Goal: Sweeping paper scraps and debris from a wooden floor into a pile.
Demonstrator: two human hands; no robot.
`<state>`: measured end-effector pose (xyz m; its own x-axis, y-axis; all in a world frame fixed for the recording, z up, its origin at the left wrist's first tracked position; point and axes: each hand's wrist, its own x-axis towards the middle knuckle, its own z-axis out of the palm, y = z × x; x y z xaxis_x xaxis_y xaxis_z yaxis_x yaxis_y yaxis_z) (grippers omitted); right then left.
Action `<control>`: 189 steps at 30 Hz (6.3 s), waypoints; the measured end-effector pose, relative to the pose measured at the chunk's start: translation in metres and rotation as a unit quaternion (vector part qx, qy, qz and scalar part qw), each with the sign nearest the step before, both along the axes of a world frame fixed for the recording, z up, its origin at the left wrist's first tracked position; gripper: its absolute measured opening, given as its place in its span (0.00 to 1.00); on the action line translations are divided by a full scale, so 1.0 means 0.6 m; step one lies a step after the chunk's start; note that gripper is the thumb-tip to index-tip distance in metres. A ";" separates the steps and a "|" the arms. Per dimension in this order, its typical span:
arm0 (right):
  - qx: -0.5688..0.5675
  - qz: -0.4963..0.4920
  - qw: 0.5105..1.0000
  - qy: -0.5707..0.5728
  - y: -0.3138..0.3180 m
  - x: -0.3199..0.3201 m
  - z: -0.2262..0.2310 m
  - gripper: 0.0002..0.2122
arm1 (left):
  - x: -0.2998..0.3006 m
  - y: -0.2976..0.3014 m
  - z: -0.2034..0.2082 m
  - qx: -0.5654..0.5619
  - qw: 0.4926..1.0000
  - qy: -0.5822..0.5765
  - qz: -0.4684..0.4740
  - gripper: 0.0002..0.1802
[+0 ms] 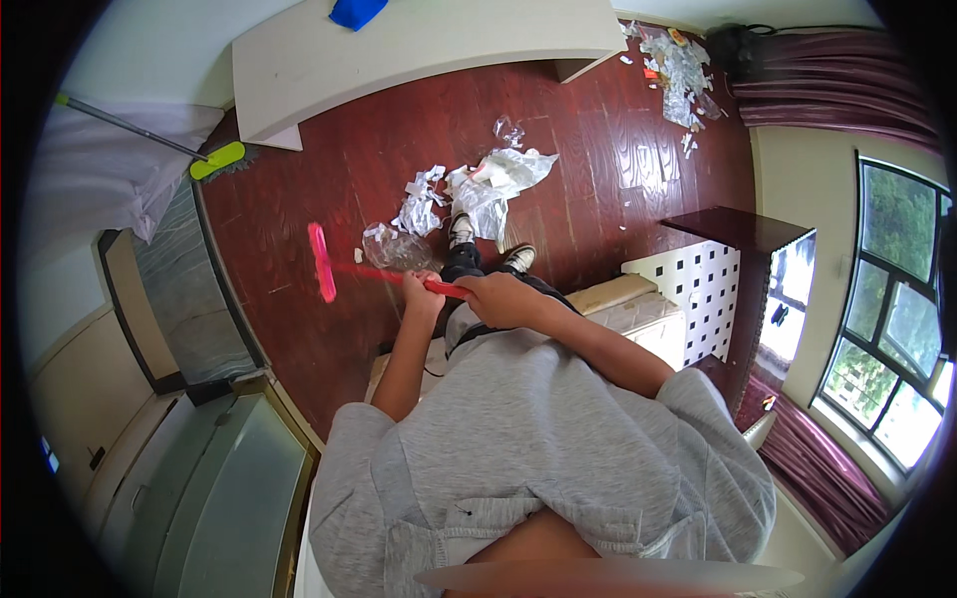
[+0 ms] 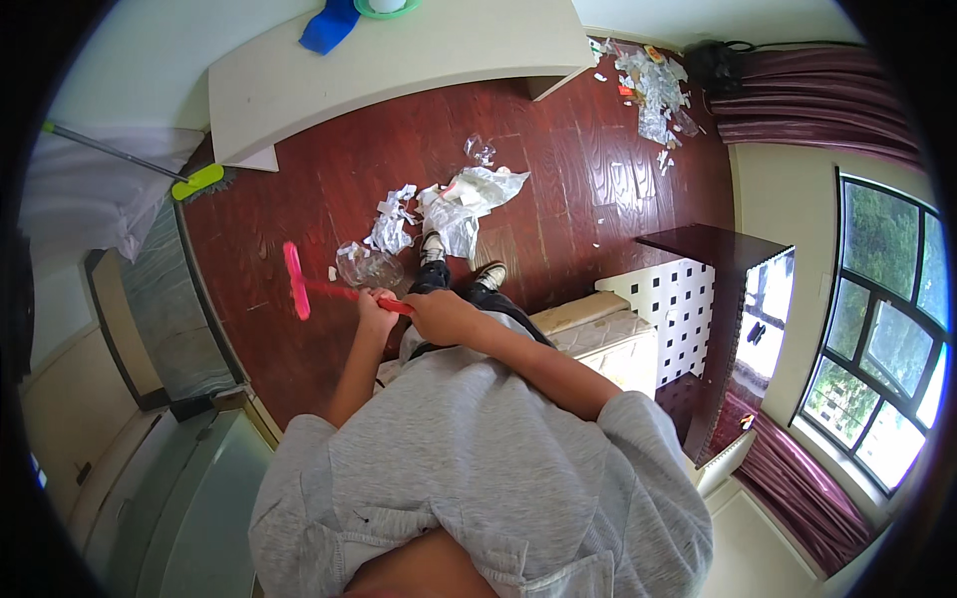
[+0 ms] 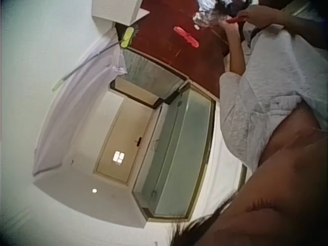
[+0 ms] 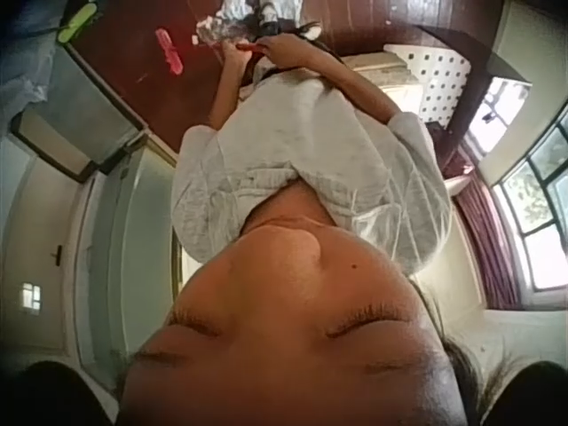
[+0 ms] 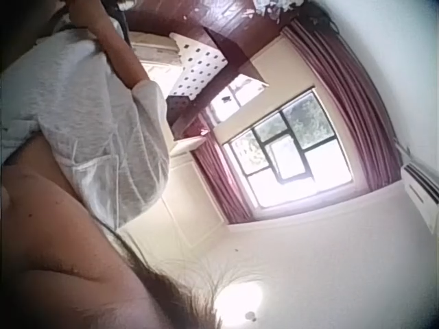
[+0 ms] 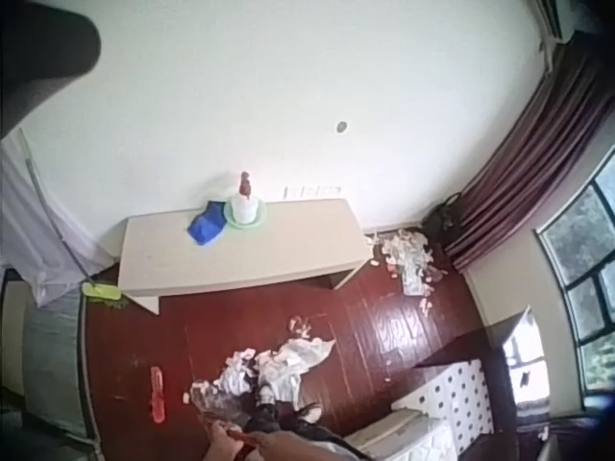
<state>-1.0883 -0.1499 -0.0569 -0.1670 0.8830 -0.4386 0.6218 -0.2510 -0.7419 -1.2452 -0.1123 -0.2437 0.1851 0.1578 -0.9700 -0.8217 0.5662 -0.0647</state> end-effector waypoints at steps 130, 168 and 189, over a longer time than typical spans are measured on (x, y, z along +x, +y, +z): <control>0.115 0.245 0.960 -0.070 -0.339 1.236 0.177 0.14 | 1.217 -0.387 0.141 0.299 0.932 -0.166 0.120 0.05; 0.229 0.175 0.880 -0.377 -0.297 1.163 0.214 0.05 | 1.330 -0.284 0.177 0.153 0.934 -0.322 -0.033 0.11; 0.370 -0.178 0.896 -0.168 -0.495 1.412 0.266 0.08 | 1.568 -0.391 0.232 0.011 0.842 -0.274 -0.464 0.07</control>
<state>-0.2410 -0.4471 0.1025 0.2141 0.9241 0.3164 0.8201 0.0059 -0.5722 -0.3044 -0.3468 -0.1045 0.6568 -0.2852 -0.6981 0.1260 0.9542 -0.2713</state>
